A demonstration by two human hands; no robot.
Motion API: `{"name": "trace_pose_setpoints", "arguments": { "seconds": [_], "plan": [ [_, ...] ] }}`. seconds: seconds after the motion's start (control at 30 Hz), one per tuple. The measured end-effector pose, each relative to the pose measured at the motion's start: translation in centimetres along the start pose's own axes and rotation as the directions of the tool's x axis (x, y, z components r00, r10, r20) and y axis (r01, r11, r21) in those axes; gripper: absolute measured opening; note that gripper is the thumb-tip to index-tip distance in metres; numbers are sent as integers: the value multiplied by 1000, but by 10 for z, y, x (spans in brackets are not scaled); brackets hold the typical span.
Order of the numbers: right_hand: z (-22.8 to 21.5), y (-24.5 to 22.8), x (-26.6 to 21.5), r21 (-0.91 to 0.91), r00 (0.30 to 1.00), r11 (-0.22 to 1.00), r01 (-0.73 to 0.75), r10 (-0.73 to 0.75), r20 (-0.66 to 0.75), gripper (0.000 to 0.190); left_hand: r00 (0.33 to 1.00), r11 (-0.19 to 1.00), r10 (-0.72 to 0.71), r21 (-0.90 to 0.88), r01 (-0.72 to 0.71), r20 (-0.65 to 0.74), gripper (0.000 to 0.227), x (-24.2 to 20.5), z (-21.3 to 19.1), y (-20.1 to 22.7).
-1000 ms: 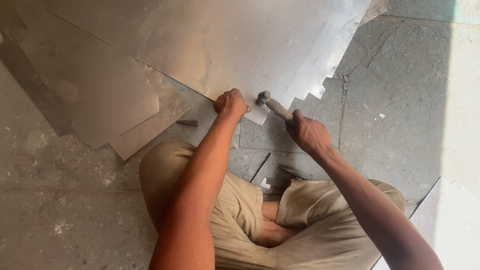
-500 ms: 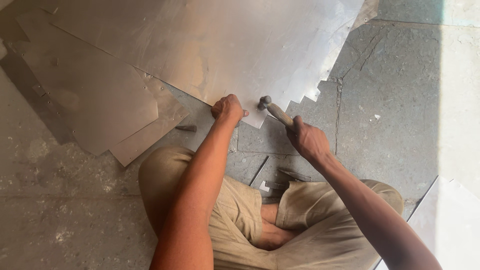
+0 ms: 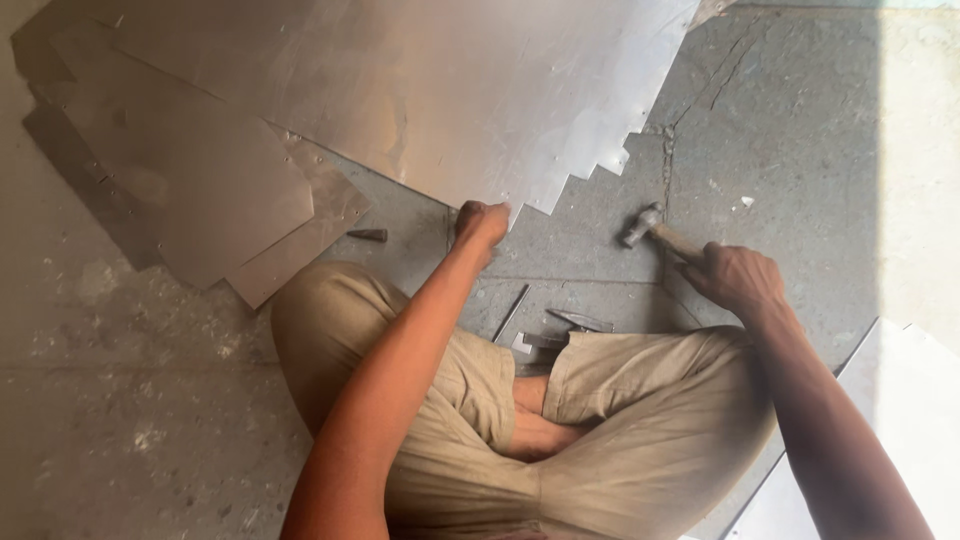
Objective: The person sits on the floor and uses a hammer and a metal punch to create indentations or holes along the edges of stacked metal sheets. The person repeatedly positions the punch on the sheet and strikes it with the hammer, occasionally lifting and repositioning the sheets to access different areas.
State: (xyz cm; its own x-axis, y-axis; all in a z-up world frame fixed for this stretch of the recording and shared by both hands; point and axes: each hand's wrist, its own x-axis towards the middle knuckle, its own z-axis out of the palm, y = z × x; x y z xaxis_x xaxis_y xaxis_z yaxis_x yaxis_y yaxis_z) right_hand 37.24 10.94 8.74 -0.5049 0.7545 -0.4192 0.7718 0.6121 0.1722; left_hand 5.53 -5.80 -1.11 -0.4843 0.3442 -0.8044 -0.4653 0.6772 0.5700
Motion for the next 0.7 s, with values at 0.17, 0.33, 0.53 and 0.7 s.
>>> {"name": "trace_pose_setpoints", "arguments": {
  "seconds": [0.17, 0.33, 0.53, 0.7],
  "plan": [
    [4, -69, -28, 258, 886, 889, 379, -267, -380, 33, 984, 738, -162, -653, 171, 74, 45, 1, 19, -25],
    [33, -172, -54, 342, 748, 693, 634, -662, -46, 43, 978, 651, -201, -753, 96, -50, 32, 4, 36, -29],
    [55, -218, -59, 164, 531, 510, 844, -837, -131, 63, 981, 614, -188, -785, 79, -49, 22, 8, 44, -32],
    [57, -194, -58, 94, 586, 581, 808, -777, -231, 62, 959, 594, -281, -791, 150, -28, 23, 10, 39, -30]
  ]
}}
